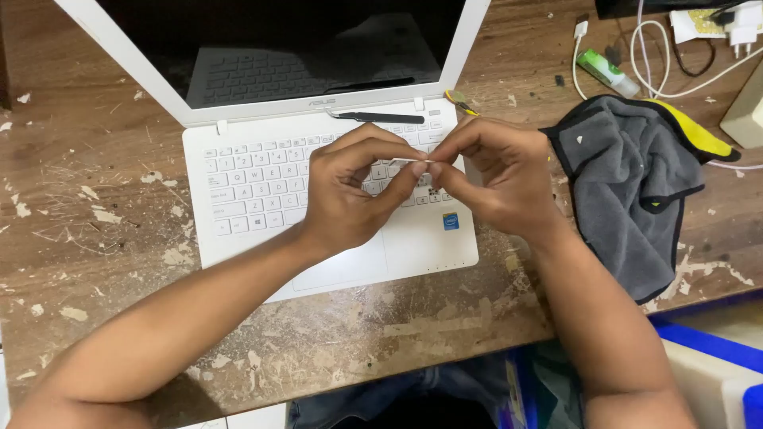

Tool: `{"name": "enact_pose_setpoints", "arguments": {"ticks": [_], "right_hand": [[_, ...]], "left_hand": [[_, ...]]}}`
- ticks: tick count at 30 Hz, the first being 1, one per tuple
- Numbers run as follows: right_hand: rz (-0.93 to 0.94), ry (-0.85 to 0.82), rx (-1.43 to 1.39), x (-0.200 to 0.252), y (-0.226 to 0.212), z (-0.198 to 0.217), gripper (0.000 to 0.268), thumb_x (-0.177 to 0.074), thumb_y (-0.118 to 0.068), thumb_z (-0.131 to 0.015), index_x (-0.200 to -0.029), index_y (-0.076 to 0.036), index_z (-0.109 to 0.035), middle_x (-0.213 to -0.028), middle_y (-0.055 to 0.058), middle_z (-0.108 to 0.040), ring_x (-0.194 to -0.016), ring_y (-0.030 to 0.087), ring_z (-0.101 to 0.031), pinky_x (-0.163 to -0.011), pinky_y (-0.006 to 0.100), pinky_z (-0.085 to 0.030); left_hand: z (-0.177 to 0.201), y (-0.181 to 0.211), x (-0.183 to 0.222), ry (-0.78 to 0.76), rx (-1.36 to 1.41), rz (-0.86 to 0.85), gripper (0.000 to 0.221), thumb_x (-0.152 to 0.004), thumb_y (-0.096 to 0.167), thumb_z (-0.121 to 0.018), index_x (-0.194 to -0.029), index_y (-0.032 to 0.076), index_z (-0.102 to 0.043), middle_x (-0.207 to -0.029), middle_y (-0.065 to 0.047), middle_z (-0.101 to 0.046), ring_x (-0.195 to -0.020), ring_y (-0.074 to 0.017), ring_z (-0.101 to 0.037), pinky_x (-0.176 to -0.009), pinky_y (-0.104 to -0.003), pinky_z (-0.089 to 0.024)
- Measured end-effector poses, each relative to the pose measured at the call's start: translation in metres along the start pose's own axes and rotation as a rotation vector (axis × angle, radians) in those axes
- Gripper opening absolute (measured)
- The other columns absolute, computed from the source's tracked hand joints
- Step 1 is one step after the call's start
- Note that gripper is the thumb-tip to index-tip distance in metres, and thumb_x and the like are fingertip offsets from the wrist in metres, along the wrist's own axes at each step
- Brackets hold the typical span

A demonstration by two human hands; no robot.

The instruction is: A person is performing maintenance on a laptop, including applying a small label and using a screwdriver on the casing.

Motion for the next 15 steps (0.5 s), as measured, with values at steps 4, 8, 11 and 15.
{"name": "enact_pose_setpoints", "arguments": {"ticks": [4,8,11,15], "right_hand": [[-0.003,0.003,-0.028,0.0023,0.0018,-0.0011,0.010,-0.085,0.018,-0.073,-0.092,0.013,-0.069,-0.075,0.018,-0.067,-0.069,0.021,-0.072,-0.071,0.035,-0.061],[-0.041,0.008,-0.076,0.0002,-0.0011,-0.0042,0.010,-0.088,0.017,-0.072,-0.097,0.013,-0.069,-0.080,0.017,-0.067,-0.076,0.020,-0.072,-0.076,0.036,-0.062],[-0.051,0.024,-0.082,0.0000,-0.0007,-0.0065,0.009,-0.090,0.016,-0.071,-0.099,0.013,-0.069,-0.082,0.017,-0.068,-0.078,0.021,-0.072,-0.077,0.036,-0.062],[-0.070,0.048,-0.077,0.0021,0.0039,-0.0064,0.008,-0.090,0.018,-0.069,-0.097,0.016,-0.068,-0.080,0.019,-0.067,-0.073,0.024,-0.073,-0.071,0.035,-0.062]], "left_hand": [[-0.0001,-0.0014,0.0011,0.004,-0.016,0.000,0.012,-0.093,-0.002,-0.073,-0.103,0.003,-0.075,-0.088,-0.008,-0.072,-0.074,-0.0153,-0.071,-0.066,-0.027,-0.058],[0.0007,-0.0022,0.0008,0.029,-0.043,-0.007,0.014,-0.093,-0.001,-0.074,-0.105,0.006,-0.075,-0.088,-0.006,-0.073,-0.071,-0.0116,-0.069,-0.063,-0.025,-0.055],[0.0011,-0.0030,0.0002,0.040,-0.054,-0.005,0.014,-0.094,0.000,-0.074,-0.105,0.007,-0.076,-0.088,-0.005,-0.074,-0.074,-0.0117,-0.070,-0.065,-0.025,-0.056],[0.0016,-0.0034,-0.0002,0.032,-0.035,0.023,0.015,-0.095,0.002,-0.074,-0.108,0.009,-0.076,-0.090,-0.006,-0.074,-0.076,-0.0096,-0.068,-0.070,-0.025,-0.055]]}}
Point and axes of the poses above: each hand's wrist, its own x-axis away from the middle knuckle, its own z-axis out of the back of the hand, y = z × x, the point moved 1 cm from there along -x, towards the middle knuckle
